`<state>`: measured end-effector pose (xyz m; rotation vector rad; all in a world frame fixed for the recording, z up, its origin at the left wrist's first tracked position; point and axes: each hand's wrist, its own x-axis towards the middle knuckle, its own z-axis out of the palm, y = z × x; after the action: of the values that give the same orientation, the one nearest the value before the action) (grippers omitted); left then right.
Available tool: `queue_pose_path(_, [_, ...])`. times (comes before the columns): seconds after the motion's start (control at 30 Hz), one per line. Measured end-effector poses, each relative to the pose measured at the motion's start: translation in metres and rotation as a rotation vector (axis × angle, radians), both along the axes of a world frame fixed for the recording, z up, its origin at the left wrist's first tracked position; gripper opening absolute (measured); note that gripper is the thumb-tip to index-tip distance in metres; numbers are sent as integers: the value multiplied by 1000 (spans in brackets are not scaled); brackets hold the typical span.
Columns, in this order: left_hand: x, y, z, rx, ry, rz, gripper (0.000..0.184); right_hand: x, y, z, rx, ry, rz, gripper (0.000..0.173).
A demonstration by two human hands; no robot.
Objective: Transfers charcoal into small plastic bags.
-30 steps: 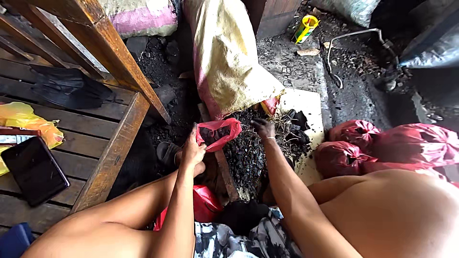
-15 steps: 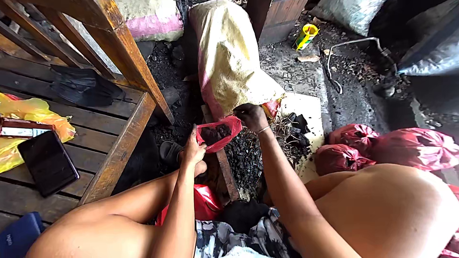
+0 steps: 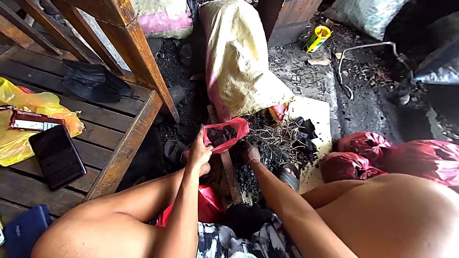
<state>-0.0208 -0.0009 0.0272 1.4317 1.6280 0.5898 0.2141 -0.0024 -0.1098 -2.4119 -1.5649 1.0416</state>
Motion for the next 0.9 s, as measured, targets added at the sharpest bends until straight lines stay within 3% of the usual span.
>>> queue_pose_path(0.1, [0, 1, -3, 4, 2, 1, 91, 7, 3, 8, 2, 17, 5, 38])
queue_pose_path(0.2, [1, 2, -8, 32, -23, 2, 92, 20, 3, 17, -7, 46, 11, 27])
queue_pose_path(0.4, [3, 0, -8, 50, -11, 1, 93, 35, -2, 13, 37, 107, -98, 29])
queue_pose_path(0.53, [3, -1, -4, 22, 27, -22, 92, 16, 2, 9, -11, 102, 73, 50])
queue_pose_path(0.67, [1, -5, -4, 5, 64, -50, 90, -7, -2, 5, -9, -44, 184, 36])
queue_pose_path(0.83, [-3, -4, 2, -13, 63, -40, 89, 8, 4, 19, 4, 0, 190, 27])
queue_pose_path(0.9, [0, -2, 0, -5, 53, -39, 89, 21, 3, 22, 49, 77, 99, 26])
